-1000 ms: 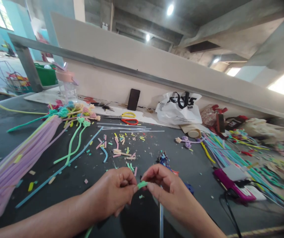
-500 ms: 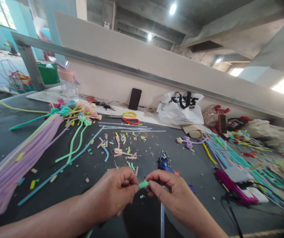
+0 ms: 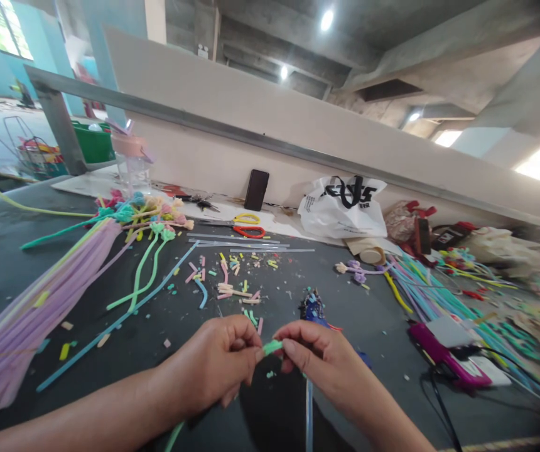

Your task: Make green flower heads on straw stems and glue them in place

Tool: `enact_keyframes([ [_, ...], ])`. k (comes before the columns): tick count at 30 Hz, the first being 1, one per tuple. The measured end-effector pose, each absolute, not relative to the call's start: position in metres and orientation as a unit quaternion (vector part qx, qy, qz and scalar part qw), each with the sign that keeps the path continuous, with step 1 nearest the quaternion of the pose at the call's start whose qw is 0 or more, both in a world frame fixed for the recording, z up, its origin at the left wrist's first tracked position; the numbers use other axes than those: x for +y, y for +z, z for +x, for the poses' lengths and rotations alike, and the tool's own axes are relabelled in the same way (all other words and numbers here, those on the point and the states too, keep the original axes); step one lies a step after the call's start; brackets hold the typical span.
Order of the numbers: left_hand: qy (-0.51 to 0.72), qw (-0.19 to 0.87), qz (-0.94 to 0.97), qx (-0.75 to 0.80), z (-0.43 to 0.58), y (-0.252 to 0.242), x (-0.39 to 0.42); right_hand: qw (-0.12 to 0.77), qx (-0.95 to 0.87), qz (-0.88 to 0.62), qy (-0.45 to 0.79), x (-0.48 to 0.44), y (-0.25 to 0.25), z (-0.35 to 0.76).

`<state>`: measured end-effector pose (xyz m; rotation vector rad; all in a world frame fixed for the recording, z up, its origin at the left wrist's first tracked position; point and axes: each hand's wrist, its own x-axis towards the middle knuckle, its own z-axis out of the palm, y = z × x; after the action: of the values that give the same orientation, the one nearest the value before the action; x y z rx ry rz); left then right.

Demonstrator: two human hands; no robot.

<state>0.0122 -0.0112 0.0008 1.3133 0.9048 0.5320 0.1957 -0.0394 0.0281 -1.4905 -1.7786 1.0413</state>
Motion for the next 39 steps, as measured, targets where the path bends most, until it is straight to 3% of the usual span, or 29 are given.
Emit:
enact_keyframes([
  [5, 0.220, 0.760, 0.504, 0.348, 0.006, 0.009, -0.007, 0.355, -0.683, -0.525, 0.362, -0.042, 0.028, 0.199],
  [10, 0.190, 0.843, 0.421, 0.276, 0.001, 0.012, -0.006, 0.388, -0.788, -0.439, 0.187, -0.047, 0.023, 0.199],
  [14, 0.173, 0.866, 0.395, 0.255, 0.000, 0.010, -0.005, 0.382, -0.823, -0.403, 0.122, -0.047, 0.026, 0.200],
  [39, 0.164, 0.855, 0.412, 0.268, 0.000, 0.009, -0.005, 0.387, -0.845, -0.357, 0.097, -0.041, 0.021, 0.199],
])
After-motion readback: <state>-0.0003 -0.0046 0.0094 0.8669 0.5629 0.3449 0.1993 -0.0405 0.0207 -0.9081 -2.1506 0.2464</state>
